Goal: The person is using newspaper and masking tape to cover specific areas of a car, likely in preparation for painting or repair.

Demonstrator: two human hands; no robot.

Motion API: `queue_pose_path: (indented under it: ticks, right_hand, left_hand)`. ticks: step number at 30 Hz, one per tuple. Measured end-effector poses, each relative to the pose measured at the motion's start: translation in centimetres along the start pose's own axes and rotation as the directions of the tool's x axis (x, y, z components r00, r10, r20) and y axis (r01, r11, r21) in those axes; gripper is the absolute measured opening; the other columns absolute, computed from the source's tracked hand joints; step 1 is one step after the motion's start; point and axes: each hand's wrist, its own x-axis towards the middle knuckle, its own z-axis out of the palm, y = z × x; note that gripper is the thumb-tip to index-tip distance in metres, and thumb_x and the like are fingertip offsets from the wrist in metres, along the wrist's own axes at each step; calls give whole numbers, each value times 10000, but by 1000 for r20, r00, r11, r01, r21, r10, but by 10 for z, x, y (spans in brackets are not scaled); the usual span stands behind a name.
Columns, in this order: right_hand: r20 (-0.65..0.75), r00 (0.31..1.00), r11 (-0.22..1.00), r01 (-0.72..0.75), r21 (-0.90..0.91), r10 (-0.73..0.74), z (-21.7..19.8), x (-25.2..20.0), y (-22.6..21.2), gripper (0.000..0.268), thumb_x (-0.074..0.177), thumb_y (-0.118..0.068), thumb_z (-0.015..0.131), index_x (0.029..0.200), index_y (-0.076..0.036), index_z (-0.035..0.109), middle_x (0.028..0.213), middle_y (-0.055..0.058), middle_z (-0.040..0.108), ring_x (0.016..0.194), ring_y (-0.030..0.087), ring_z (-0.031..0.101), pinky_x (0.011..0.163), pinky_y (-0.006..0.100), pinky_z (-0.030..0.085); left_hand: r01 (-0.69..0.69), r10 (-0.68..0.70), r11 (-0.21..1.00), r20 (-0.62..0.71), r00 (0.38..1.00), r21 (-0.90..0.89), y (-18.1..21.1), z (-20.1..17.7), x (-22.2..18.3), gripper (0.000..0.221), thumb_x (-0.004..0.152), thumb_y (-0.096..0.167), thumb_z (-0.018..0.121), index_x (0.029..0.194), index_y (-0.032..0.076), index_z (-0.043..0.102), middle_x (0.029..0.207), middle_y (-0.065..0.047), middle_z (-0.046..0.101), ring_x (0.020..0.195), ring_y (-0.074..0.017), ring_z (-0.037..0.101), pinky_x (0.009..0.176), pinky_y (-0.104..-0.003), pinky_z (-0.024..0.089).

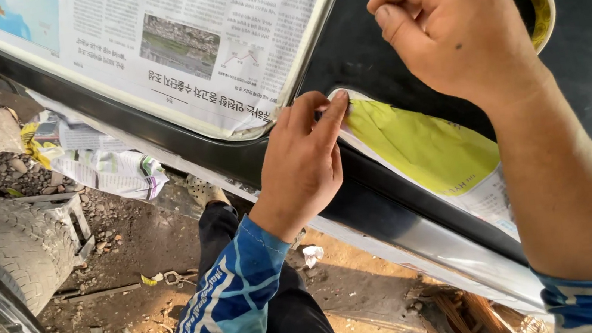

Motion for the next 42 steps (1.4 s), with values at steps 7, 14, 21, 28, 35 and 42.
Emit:
queue_pose_path:
  ticks: [7,14,21,28,35,42]
  right_hand:
    - [-70,963,966,260,3,-259,11,-5,32,89,1026,-36,696,1091,0,746,987,138,739,838,236,737,733,313,560]
    - [-115,951,957,290,13,-287,8,-3,33,118,1004,-82,728,1107,-26,739,970,143,718,836,283,726,726,362,568]
    - [-128,966,974,218,-65,-225,6,-3,32,107,972,-146,722,1050,-80,751,908,108,712,806,328,697,683,434,548]
    - [-137,966,974,210,-79,-219,4,-3,35,112,976,-157,719,1062,-89,739,904,87,705,800,324,695,674,441,547]
    - [-152,971,983,180,-37,-184,2,-3,32,145,942,-169,731,1069,-103,749,909,85,707,826,328,698,690,442,554]
    - [-53,983,981,179,74,-175,-8,-2,32,144,941,-160,720,1068,-104,759,922,85,701,810,309,700,689,416,559]
  left_hand:
    - [-66,67,997,20,998,-45,6,-7,25,389,924,92,716,1306,93,644,1220,-95,611,1125,-323,565,985,-447,446]
    - [-139,140,990,-29,990,34,5,7,21,309,962,103,692,1267,141,661,1259,-11,644,1224,-299,572,1059,-448,404]
    - [-212,213,977,159,964,-24,14,3,49,245,915,125,695,1159,140,688,1165,-27,644,1166,-312,557,1057,-471,386]
    - [-164,175,983,143,974,-83,11,-5,44,270,955,106,660,1225,116,664,1266,-75,613,1236,-333,554,1103,-475,411]
    - [397,-339,916,-429,838,52,-8,44,5,474,1030,106,572,1481,-11,487,1577,-275,400,1454,-468,422,1209,-538,365]
    - [473,-384,861,-371,846,186,-7,42,19,515,983,143,596,1463,-6,483,1569,-311,368,1448,-499,363,1194,-566,293]
